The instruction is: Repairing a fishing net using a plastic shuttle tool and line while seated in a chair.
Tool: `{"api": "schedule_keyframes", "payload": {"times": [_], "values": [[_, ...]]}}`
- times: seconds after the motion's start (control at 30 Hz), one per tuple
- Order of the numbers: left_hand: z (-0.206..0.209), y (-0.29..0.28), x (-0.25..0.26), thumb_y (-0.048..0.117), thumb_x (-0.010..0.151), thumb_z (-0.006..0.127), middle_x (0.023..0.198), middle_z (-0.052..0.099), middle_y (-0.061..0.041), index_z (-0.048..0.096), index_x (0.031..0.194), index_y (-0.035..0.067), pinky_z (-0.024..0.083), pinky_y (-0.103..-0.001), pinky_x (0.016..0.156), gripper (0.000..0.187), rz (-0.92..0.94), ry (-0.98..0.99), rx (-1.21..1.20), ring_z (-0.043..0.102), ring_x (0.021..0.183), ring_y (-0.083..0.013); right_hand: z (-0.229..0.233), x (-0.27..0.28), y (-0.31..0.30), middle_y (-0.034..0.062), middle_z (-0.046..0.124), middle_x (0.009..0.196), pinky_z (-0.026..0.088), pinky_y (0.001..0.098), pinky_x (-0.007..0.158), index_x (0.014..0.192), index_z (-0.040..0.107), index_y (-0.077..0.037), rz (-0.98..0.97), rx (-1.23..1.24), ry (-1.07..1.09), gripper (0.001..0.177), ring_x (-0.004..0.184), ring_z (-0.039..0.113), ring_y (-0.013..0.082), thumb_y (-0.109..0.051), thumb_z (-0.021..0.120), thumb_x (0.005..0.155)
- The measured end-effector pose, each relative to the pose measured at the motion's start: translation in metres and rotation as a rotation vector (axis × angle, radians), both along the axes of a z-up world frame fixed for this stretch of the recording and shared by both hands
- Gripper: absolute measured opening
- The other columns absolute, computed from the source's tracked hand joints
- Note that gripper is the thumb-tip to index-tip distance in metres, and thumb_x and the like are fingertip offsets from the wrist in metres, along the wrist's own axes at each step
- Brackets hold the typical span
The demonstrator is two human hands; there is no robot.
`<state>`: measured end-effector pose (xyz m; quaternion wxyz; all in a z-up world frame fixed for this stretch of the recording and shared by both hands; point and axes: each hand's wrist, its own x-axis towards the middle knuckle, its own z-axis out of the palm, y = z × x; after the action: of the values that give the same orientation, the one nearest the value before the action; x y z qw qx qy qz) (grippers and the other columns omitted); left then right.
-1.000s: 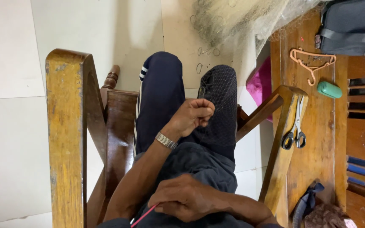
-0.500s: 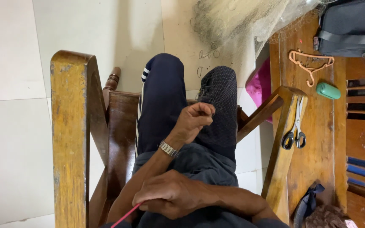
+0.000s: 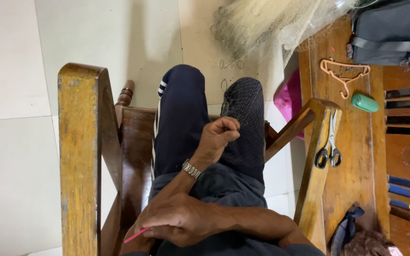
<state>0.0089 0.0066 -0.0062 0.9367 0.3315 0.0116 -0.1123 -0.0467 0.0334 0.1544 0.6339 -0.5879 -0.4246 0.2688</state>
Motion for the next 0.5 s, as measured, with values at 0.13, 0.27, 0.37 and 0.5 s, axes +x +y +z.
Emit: {"api": "schedule_keyframes", "payload": {"times": [0.13, 0.27, 0.37, 0.5], "values": [[0.001, -0.002, 0.001, 0.001, 0.076, 0.069, 0.091, 0.057, -0.006, 0.06, 0.079, 0.009, 0.043, -0.022, 0.071, 0.012, 0.005, 0.007, -0.044, 0.053, 0.083, -0.0116, -0.011, -0.006, -0.005, 0.0187, 0.063, 0.1, 0.053, 0.0351, 0.083, 0.107, 0.055, 0.007, -0.048, 0.008, 0.077, 0.019, 0.092, 0.065, 0.0307, -0.006, 0.051, 0.094], [0.007, -0.006, 0.003, 0.001, 0.074, 0.07, 0.09, 0.057, -0.006, 0.058, 0.078, 0.01, 0.044, -0.025, 0.081, 0.016, 0.029, -0.06, -0.015, 0.054, 0.088, -0.0135, -0.003, -0.001, -0.01, 0.0174, 0.063, 0.106, 0.054, 0.0331, 0.087, 0.113, 0.055, 0.004, -0.033, 0.009, 0.116, 0.023, 0.096, 0.065, 0.0282, -0.009, 0.053, 0.094], [0.012, -0.006, 0.004, -0.001, 0.075, 0.069, 0.089, 0.057, -0.006, 0.057, 0.077, 0.009, 0.044, -0.025, 0.078, 0.016, 0.03, -0.084, 0.027, 0.053, 0.087, -0.0135, -0.005, -0.003, -0.01, 0.0171, 0.063, 0.106, 0.055, 0.0323, 0.088, 0.11, 0.056, 0.005, -0.068, 0.028, 0.157, 0.022, 0.097, 0.065, 0.0267, -0.008, 0.055, 0.093], [0.01, -0.007, 0.004, 0.002, 0.075, 0.07, 0.088, 0.058, -0.007, 0.057, 0.077, 0.009, 0.045, -0.024, 0.076, 0.015, 0.071, -0.106, 0.083, 0.054, 0.083, -0.0124, 0.004, 0.001, -0.014, 0.0154, 0.063, 0.108, 0.055, 0.0315, 0.089, 0.114, 0.055, 0.003, -0.072, 0.033, 0.117, 0.022, 0.099, 0.065, 0.0252, -0.008, 0.055, 0.094]]}}
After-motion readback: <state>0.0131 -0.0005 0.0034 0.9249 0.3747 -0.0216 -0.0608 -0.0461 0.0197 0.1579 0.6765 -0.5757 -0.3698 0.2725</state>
